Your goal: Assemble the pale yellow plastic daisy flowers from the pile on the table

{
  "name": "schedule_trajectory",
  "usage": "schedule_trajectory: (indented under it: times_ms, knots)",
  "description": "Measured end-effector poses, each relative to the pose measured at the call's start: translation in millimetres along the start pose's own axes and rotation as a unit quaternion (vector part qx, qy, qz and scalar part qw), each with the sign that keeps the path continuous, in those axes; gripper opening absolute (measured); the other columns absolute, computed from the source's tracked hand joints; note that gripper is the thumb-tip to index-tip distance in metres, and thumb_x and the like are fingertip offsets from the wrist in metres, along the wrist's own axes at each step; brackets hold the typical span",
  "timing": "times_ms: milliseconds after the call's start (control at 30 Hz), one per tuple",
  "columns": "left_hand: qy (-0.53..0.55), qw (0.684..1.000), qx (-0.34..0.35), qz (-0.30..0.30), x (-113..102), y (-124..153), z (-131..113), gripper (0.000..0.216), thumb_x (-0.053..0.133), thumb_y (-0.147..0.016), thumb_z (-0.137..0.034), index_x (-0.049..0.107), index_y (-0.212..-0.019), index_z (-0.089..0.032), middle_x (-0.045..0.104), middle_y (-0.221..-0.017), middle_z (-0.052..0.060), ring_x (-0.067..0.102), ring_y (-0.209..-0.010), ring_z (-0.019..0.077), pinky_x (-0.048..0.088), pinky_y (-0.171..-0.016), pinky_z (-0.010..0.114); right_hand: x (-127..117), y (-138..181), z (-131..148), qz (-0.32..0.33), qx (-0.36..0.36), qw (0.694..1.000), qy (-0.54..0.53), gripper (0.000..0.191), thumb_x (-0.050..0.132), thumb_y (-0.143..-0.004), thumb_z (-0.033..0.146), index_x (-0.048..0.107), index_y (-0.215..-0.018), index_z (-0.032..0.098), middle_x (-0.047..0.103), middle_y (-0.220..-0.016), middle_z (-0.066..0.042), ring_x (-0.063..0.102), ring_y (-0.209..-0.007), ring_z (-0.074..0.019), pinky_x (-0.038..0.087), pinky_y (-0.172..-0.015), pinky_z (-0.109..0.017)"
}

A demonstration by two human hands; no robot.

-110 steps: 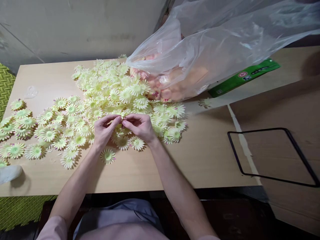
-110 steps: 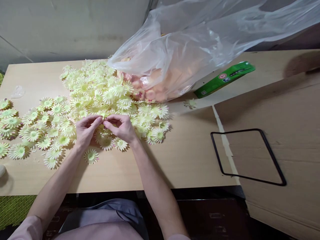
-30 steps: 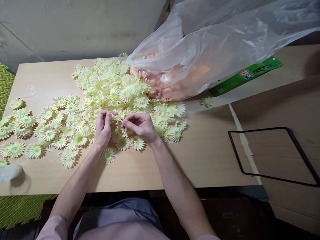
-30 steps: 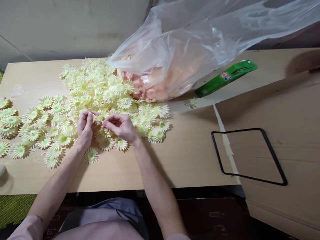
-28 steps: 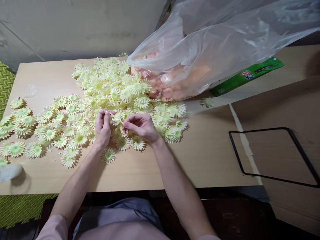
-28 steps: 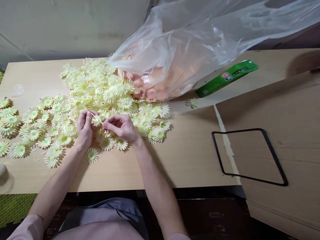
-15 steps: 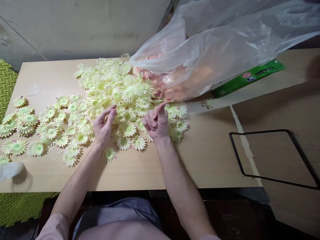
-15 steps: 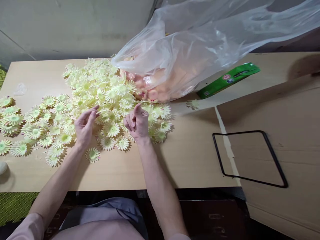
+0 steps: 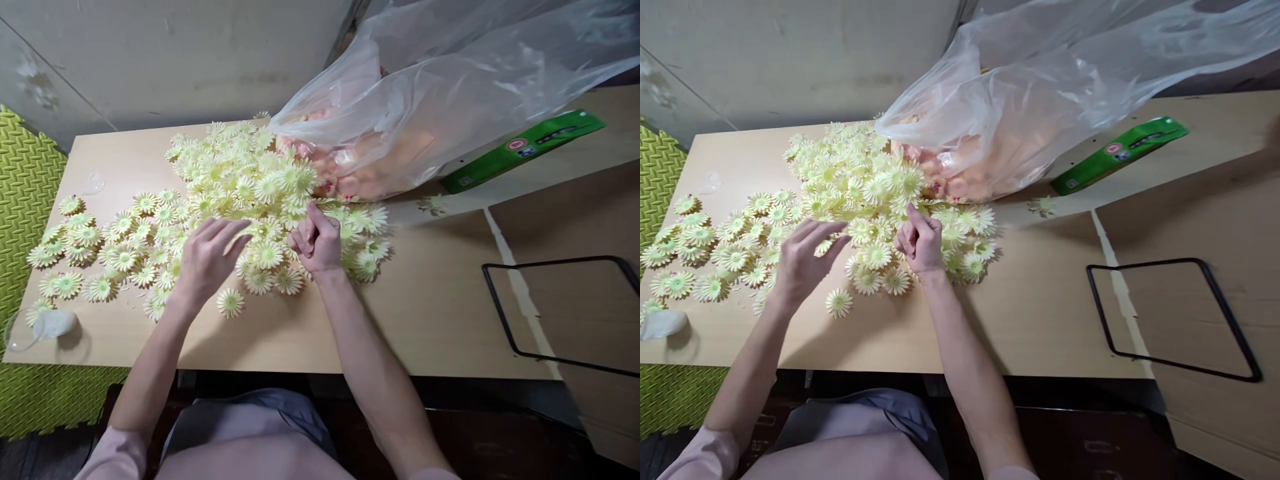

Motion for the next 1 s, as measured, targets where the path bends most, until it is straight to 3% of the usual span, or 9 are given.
schedule_trajectory:
  times_ms: [133,233,300,400,500,600,667,867,1000]
  knots:
    - [-0.193,0.963,-0.176,0.067,-50.2,35.8,41.1,0.046,0.078,-0.073,-0.039,0.064,-0.114,-0.022,0.069,-0.091,0.009,0.062,-0.079,0.0249,0.052,-0.069,0.038,3.7,0.7,-0.5,0.006,0.0,1.0,-0.016,0.063,0.075,-0.074,0.05,0.035,-0.037,0.019,0.025,-0.028,0.008,0.022,-0.023,-0.0028,0.02,-0.031,-0.023]
    - [-0.202,0.935,-0.258,0.132,-53.8,59.4,62.3,0.024,0.07,-0.079,-0.043,0.069,-0.085,-0.019,0.065,-0.067,0.007,0.059,-0.064,0.022,0.051,-0.061,0.037,4.9,1.0,-2.6,0.011,-0.003,0.999,-0.034,0.061,0.077,-0.071,0.05,0.038,-0.036,0.019,0.025,-0.028,0.008,0.023,-0.023,-0.0033,0.018,-0.031,-0.023]
    - [-0.09,0.951,-0.255,0.149,-42.9,63.0,59.9,0.019,0.064,-0.085,-0.039,0.069,-0.085,-0.02,0.069,-0.075,0.007,0.063,-0.066,0.0198,0.053,-0.063,0.035,4.2,1.2,-4.3,0.015,-0.006,0.999,-0.03,0.059,0.077,-0.071,0.051,0.041,-0.037,0.019,0.025,-0.028,0.008,0.023,-0.024,-0.0038,0.018,-0.031,-0.022]
    - [0.057,0.968,-0.224,0.098,-44.7,61.9,42.3,0.03,0.061,-0.088,-0.037,0.064,-0.114,-0.023,0.071,-0.106,0.01,0.069,-0.086,0.019,0.058,-0.072,0.032,0.4,0.7,-5.0,0.011,-0.016,1.0,-0.018,0.058,0.076,-0.072,0.052,0.041,-0.038,0.019,0.026,-0.029,0.008,0.023,-0.025,-0.0039,0.019,-0.031,-0.022]
    - [-0.076,0.966,-0.242,0.057,-76.7,79.3,32.3,0.035,0.063,-0.086,-0.039,0.062,-0.118,-0.024,0.07,-0.104,0.01,0.068,-0.086,0.0214,0.058,-0.068,0.033,-4.3,-1.3,-3.8,-0.006,-0.026,0.999,-0.022,0.057,0.076,-0.072,0.049,0.04,-0.04,0.019,0.027,-0.029,0.009,0.022,-0.025,-0.0036,0.02,-0.031,-0.022]
    - [-0.218,0.902,-0.337,0.158,-96.4,119.2,39.2,0.039,0.063,-0.084,-0.046,0.063,-0.116,-0.023,0.069,-0.084,0.008,0.065,-0.064,0.0219,0.052,-0.053,0.034,-5.4,-3.2,-3.7,-0.018,-0.026,0.999,-0.024,0.056,0.076,-0.072,0.048,0.039,-0.04,0.02,0.027,-0.029,0.009,0.023,-0.025,-0.0035,0.02,-0.031,-0.022]
    - [-0.194,0.889,-0.366,0.197,-91.0,140.6,41.1,0.033,0.059,-0.087,-0.045,0.064,-0.112,-0.023,0.068,-0.08,0.006,0.064,-0.061,0.0208,0.051,-0.048,0.031,-3.4,-3.3,-4.3,-0.015,-0.024,0.999,-0.024,0.054,0.076,-0.071,0.048,0.041,-0.04,0.019,0.027,-0.029,0.009,0.023,-0.025,-0.0034,0.02,-0.031,-0.021]
    - [-0.017,0.98,-0.152,0.126,-21.8,119.3,8.6,0.036,0.051,-0.094,-0.024,0.056,-0.129,-0.024,0.063,-0.122,0.013,0.066,-0.104,0.0211,0.057,-0.089,0.04,0.4,-0.3,-5.5,-0.005,-0.016,0.999,-0.042,0.051,0.079,-0.069,0.044,0.046,-0.04,0.019,0.03,-0.029,0.008,0.023,-0.025,-0.0035,0.018,-0.032,-0.022]
    - [-0.056,0.991,-0.111,0.053,-30.5,91.7,20.6,0.034,0.054,-0.092,-0.021,0.059,-0.125,-0.029,0.06,-0.127,0.011,0.057,-0.119,0.0265,0.052,-0.096,0.051,-2.6,-0.5,-4.9,-0.004,-0.017,0.998,-0.055,0.052,0.078,-0.072,0.043,0.046,-0.04,0.018,0.029,-0.029,0.008,0.024,-0.025,-0.0033,0.018,-0.032,-0.021]
Point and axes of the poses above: each hand's wrist, its own y-axis away from the middle knuckle, its own x-axis out of the palm, z = x × y, the point moved 6 cm from there along -y, towards the middle knuckle
